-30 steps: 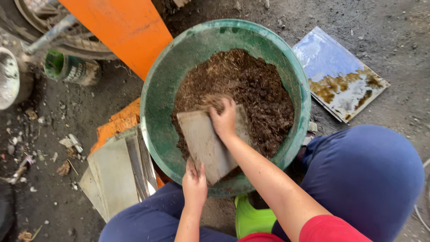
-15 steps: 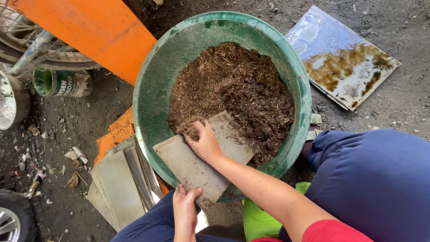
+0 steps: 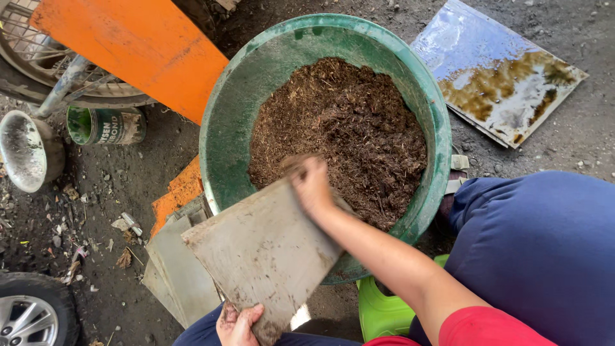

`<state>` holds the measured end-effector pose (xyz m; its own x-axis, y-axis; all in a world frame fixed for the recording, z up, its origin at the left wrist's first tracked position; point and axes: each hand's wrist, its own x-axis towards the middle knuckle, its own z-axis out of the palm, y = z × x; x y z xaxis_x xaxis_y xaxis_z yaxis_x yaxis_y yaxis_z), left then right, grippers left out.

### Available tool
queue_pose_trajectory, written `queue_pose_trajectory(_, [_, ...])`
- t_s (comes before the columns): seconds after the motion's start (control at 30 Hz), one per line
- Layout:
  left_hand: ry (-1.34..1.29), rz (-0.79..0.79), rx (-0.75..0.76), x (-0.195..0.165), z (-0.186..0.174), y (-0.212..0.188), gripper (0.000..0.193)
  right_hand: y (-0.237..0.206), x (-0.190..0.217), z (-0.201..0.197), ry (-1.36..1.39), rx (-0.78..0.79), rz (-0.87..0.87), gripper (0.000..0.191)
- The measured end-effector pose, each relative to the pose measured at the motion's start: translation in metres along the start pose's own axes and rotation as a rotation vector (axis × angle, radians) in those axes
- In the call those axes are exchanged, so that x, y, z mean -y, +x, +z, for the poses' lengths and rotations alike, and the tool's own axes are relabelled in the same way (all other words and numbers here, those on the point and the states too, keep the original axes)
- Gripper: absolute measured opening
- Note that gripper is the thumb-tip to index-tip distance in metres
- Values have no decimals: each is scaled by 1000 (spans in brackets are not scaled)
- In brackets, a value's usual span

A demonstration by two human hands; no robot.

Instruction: The person sits on a low stool and uses a fibrous material to scrub and wipe the surfaces of rectangular metal sheets. They repeatedly rub the sheets over a green basin filled with the fibrous material, flipping the sheets to clean both sides.

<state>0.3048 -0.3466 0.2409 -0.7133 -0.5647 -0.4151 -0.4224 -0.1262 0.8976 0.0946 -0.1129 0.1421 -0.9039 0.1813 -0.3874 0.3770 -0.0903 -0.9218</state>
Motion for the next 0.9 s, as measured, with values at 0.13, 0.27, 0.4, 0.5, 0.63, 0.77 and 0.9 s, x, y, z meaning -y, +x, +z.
queue_pose_trajectory(0.13, [-175,97,-11,-7,7,9,62,-65,45,29,-13,237,-182,47])
queue_pose_trajectory(0.27, [74,226,52,-16,-38,28,59,-46,34,19,-103,171,-86,62])
queue_pose_trajectory(0.4, [240,-30,73,-34,-60,45,59,2,11,-24,-123,-60,47,57])
queue_pose_trajectory(0.5, [203,-45,62,-44,-37,34,60,-5,1,-28,-176,-88,213,61])
queue_pose_trajectory(0.63, [-80,98,-87,-37,23,-4,61,-50,11,13,-245,122,5,65])
queue_pose_trajectory(0.77, [-271,279,-134,-61,58,-14,61,-85,35,25,-260,249,-159,80])
queue_pose_trajectory(0.9, [-28,24,4,-114,50,-21,63,-44,19,1,-298,136,18,78])
